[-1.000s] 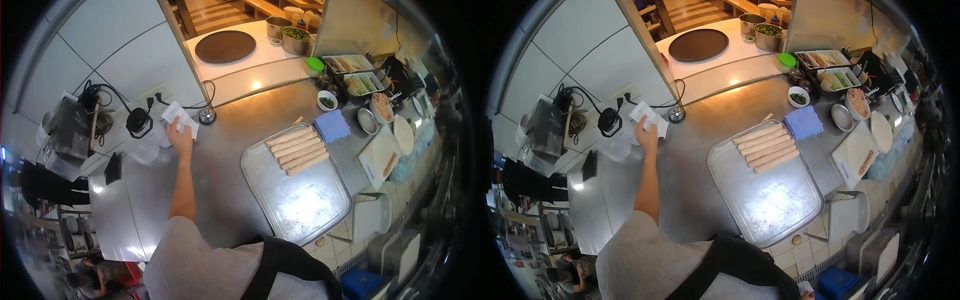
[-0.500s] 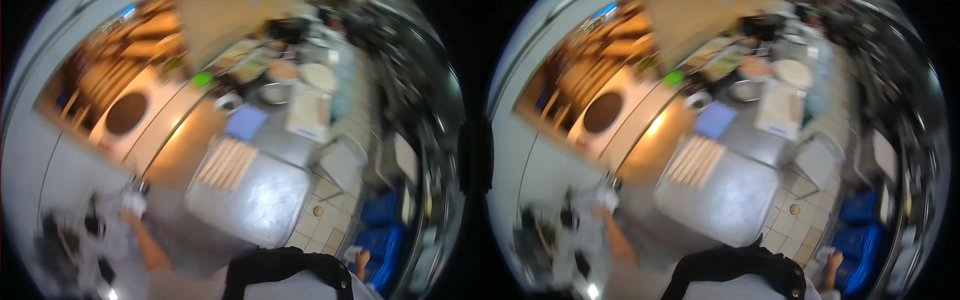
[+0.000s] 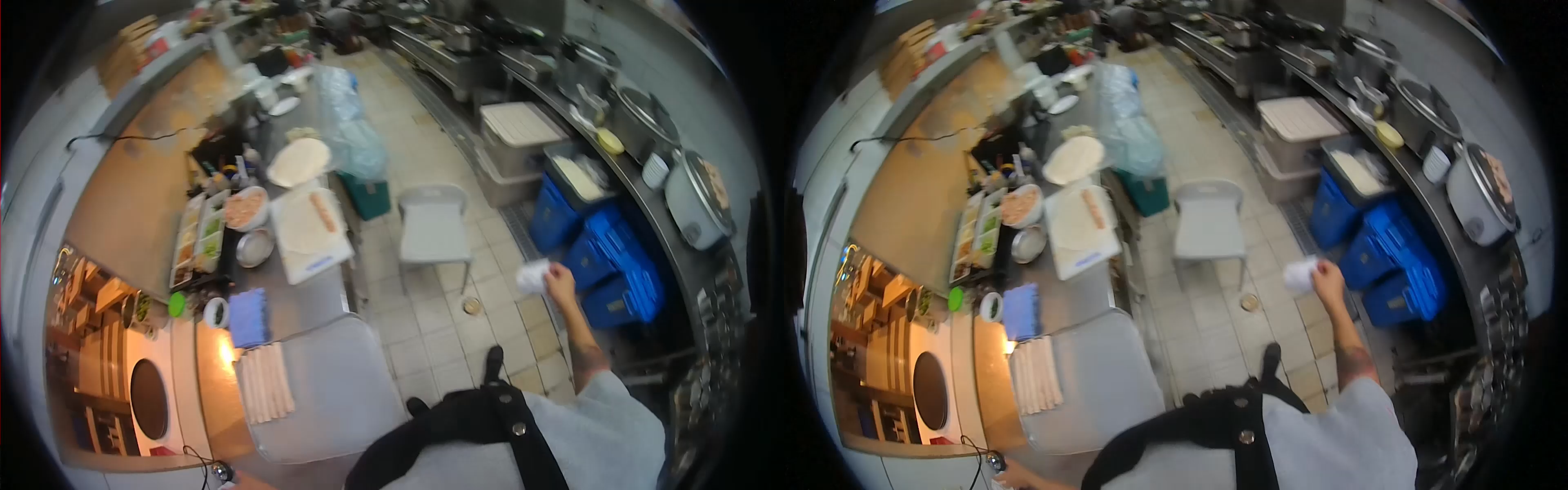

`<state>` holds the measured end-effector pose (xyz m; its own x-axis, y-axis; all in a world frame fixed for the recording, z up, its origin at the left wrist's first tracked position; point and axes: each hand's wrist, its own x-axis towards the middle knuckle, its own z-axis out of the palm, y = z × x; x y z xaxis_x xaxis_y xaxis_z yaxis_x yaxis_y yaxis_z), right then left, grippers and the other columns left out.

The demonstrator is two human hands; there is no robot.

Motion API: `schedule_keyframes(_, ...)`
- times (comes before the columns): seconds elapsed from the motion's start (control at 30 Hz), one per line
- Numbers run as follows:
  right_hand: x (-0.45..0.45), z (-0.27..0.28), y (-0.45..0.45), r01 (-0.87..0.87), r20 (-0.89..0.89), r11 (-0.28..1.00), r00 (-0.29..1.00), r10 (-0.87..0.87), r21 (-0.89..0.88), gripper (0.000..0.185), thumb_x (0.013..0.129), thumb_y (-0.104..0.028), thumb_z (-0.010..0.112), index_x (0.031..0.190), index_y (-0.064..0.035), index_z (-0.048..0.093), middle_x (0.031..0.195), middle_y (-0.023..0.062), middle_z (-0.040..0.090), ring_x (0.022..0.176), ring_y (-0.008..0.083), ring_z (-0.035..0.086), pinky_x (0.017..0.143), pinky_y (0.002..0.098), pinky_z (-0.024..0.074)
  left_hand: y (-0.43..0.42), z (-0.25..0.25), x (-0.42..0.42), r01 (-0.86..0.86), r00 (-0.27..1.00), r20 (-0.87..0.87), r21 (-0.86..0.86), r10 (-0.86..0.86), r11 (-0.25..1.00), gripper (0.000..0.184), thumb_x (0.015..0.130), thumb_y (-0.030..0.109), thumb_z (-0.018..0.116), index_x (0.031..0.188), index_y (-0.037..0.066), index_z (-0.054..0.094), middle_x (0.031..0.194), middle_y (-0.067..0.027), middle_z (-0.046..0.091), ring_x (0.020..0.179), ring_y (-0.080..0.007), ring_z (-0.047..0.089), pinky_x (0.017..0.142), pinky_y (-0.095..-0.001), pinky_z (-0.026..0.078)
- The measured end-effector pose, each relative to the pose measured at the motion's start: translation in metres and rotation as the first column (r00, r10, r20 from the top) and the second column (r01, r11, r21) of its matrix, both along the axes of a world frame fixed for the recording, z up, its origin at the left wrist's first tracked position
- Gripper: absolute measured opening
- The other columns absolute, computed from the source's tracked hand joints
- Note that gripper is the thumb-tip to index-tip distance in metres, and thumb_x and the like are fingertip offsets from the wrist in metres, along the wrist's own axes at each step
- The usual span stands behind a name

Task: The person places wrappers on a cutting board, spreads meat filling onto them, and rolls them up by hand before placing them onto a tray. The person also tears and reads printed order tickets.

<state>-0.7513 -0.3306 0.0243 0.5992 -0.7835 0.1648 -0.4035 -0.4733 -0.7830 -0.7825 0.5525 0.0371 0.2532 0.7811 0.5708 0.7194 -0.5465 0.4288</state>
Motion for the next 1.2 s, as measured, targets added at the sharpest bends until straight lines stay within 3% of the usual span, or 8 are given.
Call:
schedule_keyframes(0.07,0.025,0.028,-0.018,0.007,0.097,0.979,0.995,-0.027,0.205,0.011,0.079,-0.014,0.064,0.083,-0.0039,0.067,0.063,0.0018,0.057,0.059,0.0093,0.053,0.055,0.0295,0.0435,-0.057,0.025,0.025,0.037,0.999,0.023,-0.040,-0.036,0.999,0.064,0.075,0.026,0.075,0.127,-0.005,0.054,0.123,-0.0275,0.060,0.116,-0.0403,0.057,0.101,-0.0505,0.042)
schedule_keyframes(0.17,0.054,0.061,-0.060,-0.181,0.279,0.827,0.960,0.031,0.532,0.011,0.088,-0.013,0.062,0.095,-0.0051,0.067,0.074,-0.0019,0.060,0.063,0.0060,0.053,0.053,0.0223,0.0429,-0.182,0.063,0.084,0.157,0.986,0.072,-0.042,-0.153,0.987,0.066,0.075,0.026,0.076,0.129,-0.005,0.052,0.124,-0.0275,0.059,0.116,-0.0411,0.055,0.102,-0.0510,0.041)
schedule_keyframes(0.37,0.094,0.073,-0.158,-0.289,0.416,0.743,0.909,0.016,0.604,0.011,0.090,-0.009,0.062,0.098,-0.0030,0.065,0.079,0.0001,0.064,0.062,0.0056,0.054,0.053,0.0215,0.0438,-0.331,0.039,0.203,0.485,0.851,0.165,0.114,-0.498,0.867,0.066,0.078,0.018,0.075,0.132,-0.009,0.047,0.133,-0.0295,0.049,0.125,-0.0422,0.046,0.106,-0.0483,0.037)
schedule_keyframes(0.47,0.116,0.071,-0.197,-0.316,0.416,0.706,0.909,0.034,0.634,0.011,0.090,-0.008,0.062,0.099,-0.0034,0.065,0.080,0.0008,0.066,0.063,0.0062,0.056,0.053,0.0220,0.0447,-0.416,0.040,0.229,0.517,0.848,0.189,-0.082,-0.496,0.852,0.064,0.077,0.015,0.074,0.132,-0.005,0.049,0.133,-0.0275,0.051,0.126,-0.0413,0.045,0.107,-0.0481,0.036)
schedule_keyframes(0.63,0.175,0.069,-0.251,-0.291,0.384,0.683,0.923,0.016,0.670,0.008,0.091,-0.009,0.061,0.097,-0.0039,0.064,0.076,-0.0017,0.062,0.060,0.0038,0.053,0.050,0.0194,0.0392,-0.488,0.035,0.284,0.572,0.812,0.141,-0.001,-0.566,0.820,0.058,0.076,0.016,0.073,0.128,-0.003,0.053,0.130,-0.0234,0.054,0.123,-0.0417,0.047,0.105,-0.0478,0.036)
schedule_keyframes(0.9,0.335,0.033,-0.361,-0.375,0.391,0.633,0.912,0.121,0.678,0.013,0.091,-0.009,0.060,0.101,-0.0032,0.065,0.085,0.0013,0.067,0.068,0.0068,0.061,0.055,0.0209,0.0468,-0.629,0.020,0.447,0.550,0.835,0.102,-0.105,-0.541,0.829,0.057,0.078,0.025,0.073,0.124,-0.003,0.057,0.123,-0.0250,0.059,0.116,-0.0415,0.053,0.100,-0.0479,0.040)
schedule_keyframes(1.03,0.431,0.048,-0.410,-0.328,0.305,0.624,0.941,0.148,0.709,0.015,0.090,-0.006,0.060,0.103,0.0008,0.064,0.091,0.0062,0.070,0.077,0.0121,0.067,0.066,0.0261,0.0538,-0.751,0.010,0.545,0.736,0.669,0.205,-0.312,-0.714,0.600,0.051,0.078,0.018,0.073,0.121,-0.004,0.059,0.126,-0.0220,0.060,0.115,-0.0373,0.056,0.101,-0.0445,0.042)
schedule_keyframes(1.2,0.556,0.056,-0.453,-0.434,0.335,0.568,0.901,0.276,0.700,0.017,0.090,-0.007,0.060,0.106,0.0005,0.063,0.092,0.0059,0.069,0.078,0.0124,0.067,0.066,0.0271,0.0546,-0.921,0.038,0.645,0.798,0.301,0.476,-0.600,-0.827,-0.055,0.042,0.085,0.017,0.071,0.125,0.005,0.061,0.123,-0.0096,0.060,0.110,-0.0229,0.057,0.094,-0.0358,0.045)
